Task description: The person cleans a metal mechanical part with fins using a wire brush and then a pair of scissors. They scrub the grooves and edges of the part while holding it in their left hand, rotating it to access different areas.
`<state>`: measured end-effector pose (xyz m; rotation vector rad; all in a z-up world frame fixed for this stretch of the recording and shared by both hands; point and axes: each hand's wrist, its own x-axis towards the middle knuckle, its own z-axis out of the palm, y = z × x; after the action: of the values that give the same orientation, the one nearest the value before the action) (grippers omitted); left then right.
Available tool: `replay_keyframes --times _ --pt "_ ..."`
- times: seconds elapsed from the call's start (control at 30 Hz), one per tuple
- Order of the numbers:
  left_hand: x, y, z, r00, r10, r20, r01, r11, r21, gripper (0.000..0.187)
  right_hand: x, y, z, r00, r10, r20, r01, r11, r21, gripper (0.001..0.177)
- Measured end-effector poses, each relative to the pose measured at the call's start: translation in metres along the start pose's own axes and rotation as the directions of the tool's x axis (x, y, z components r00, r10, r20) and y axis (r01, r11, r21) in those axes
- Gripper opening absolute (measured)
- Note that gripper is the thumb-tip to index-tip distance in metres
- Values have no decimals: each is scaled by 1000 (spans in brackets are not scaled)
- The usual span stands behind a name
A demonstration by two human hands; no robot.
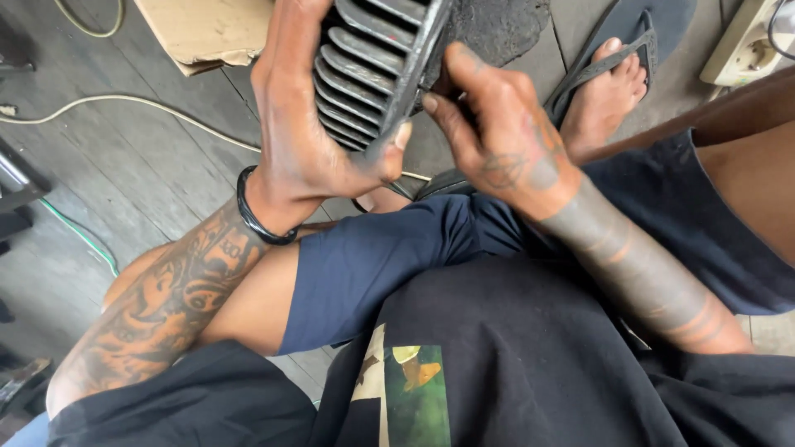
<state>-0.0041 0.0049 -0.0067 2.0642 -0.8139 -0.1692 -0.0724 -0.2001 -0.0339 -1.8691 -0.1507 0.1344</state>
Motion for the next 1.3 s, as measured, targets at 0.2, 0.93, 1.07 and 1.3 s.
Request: replay_keyframes --times 0.2,0.93,1.07,1.3 --pt "1 4 2 1000 14 -3 -14 999 29 79 0 4 -2 996 -82 -23 80 995 -65 17" --pt "-6 -1 3 999 -21 -41 21 1000 7 81 -9 5 15 995 3 -105 9 994 109 14" --pt "-9 -1 4 998 -56 -21 57 998 20 82 -7 0 8 990 -116 -80 114 993 -32 16" --pt "-8 0 4 999 -43 -11 44 999 26 82 -3 3 1 992 -112 -51 110 993 -34 19"
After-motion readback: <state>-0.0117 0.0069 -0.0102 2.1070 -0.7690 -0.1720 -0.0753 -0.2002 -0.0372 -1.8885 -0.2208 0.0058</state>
